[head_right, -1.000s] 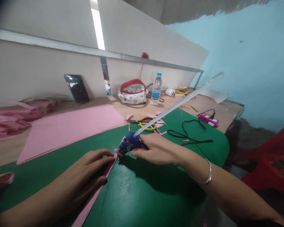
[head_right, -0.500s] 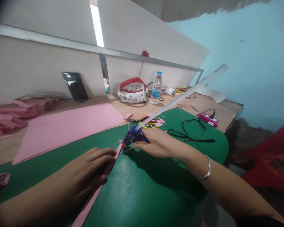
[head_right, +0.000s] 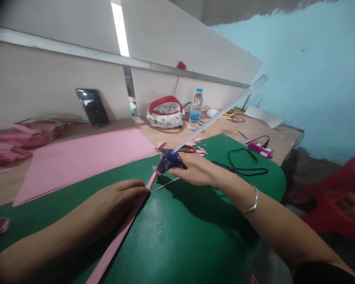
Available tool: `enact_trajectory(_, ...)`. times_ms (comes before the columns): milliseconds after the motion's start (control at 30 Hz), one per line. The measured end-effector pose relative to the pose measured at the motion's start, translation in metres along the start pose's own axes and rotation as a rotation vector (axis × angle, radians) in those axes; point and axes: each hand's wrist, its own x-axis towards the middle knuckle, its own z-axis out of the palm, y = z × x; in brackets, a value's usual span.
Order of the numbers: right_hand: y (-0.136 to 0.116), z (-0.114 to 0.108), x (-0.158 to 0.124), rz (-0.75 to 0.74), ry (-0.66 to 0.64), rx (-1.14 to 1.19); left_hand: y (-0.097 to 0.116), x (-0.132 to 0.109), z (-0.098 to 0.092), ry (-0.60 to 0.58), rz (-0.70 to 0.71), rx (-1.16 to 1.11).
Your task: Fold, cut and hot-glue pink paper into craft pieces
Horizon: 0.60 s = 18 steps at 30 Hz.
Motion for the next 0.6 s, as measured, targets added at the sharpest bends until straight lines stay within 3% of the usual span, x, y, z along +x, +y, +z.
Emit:
enact_trajectory(367,0.002,-0.001,-0.002,-0.021,0.017,0.034,0.003,0.020,0.001,-0.116,-0.237,0.104)
enact_trajectory(600,0.011,-0.015,-0.011,0.131,0.252,0.186,0.000,0.034,-0.005,-0.193,-0.236,0.088)
